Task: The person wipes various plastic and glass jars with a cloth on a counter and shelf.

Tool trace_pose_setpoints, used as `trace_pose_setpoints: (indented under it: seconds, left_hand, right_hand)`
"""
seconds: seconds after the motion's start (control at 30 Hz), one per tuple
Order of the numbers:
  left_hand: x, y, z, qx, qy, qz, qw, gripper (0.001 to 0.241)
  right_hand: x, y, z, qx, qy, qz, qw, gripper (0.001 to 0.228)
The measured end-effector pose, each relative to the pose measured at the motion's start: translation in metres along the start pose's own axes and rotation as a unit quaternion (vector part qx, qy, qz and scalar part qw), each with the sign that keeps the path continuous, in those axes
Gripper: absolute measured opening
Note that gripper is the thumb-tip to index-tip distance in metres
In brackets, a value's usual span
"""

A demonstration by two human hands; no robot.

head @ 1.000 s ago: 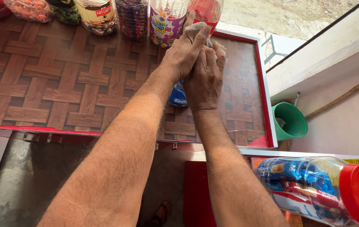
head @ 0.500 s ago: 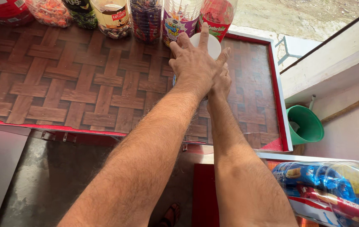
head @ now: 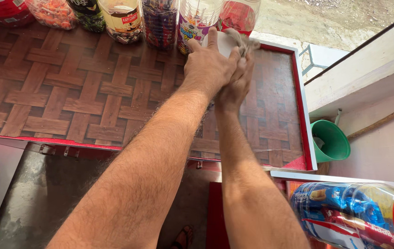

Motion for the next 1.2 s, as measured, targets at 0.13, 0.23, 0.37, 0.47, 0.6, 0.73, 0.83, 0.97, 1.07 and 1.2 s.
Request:
trace_pose_setpoints:
  seconds: [0.13, 0.23, 0.37, 0.47, 0.6, 0.73, 0.83, 0.97, 1.07, 1.2]
  left_hand:
    - [0.000, 0.004, 0.007, 0.029, -0.107, 0.015, 0.994, 0.107]
    - [0.007, 0.008, 0.019, -0.008, -0.094, 0.005, 0.995, 0.115]
    - [0.012, 0.003, 0.021, -0.020, -0.084, -0.008, 0.996, 0.112]
    - [0.013, -0.005, 0.015, -0.066, -0.173, -0.049, 0.982, 0.107]
    - [0.025, -0.009, 0.009, -0.157, -0.176, -0.244, 0.941, 0.085]
    - [0.035, -0.022, 0.002, -0.065, -0.208, -0.187, 0.958, 0.063]
    - [0.029, -0.022, 0.012, -0.082, -0.202, -0.159, 0.963, 0.069]
    - [0.023, -0.010, 0.023, -0.113, -0.199, -0.099, 0.968, 0.078]
    - [0.030, -0.007, 0.033, -0.084, -0.147, -0.052, 0.984, 0.092]
    - [0.032, -0.013, 0.037, -0.079, -0.084, -0.029, 0.993, 0.106]
  right_hand:
    - [-0.020, 0.042, -0.017, 0.064, -0.187, -0.310, 0.930, 0.063]
    - [-0.016, 0.011, -0.018, 0.035, -0.272, -0.170, 0.946, 0.059]
    - [-0.012, -0.006, -0.023, 0.017, -0.140, 0.062, 0.988, 0.055]
    - [-0.024, 0.028, -0.030, 0.022, -0.168, -0.097, 0.981, 0.061]
    - [-0.028, 0.049, -0.042, 0.073, -0.347, -0.385, 0.852, 0.056]
    - [-0.024, 0.023, -0.036, 0.034, -0.259, -0.193, 0.946, 0.062]
    - [-0.025, 0.034, -0.044, 0.070, -0.091, -0.083, 0.990, 0.065]
    - [-0.037, 0.078, -0.049, 0.172, -0.003, -0.323, 0.930, 0.074]
    - [-0.017, 0.072, -0.039, 0.078, -0.019, -0.311, 0.947, 0.063]
    - [0.006, 0.028, -0.029, -0.002, 0.011, -0.178, 0.984, 0.049]
Point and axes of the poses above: each hand's wrist, its own y-axis away from the middle knuckle, its own z-axis out of the back of the hand, x = y × z, the point moved 3 cm from there along -y, towards the middle knuckle, and after that the axes turned 4 degrees about y, right-handed, at the moved point
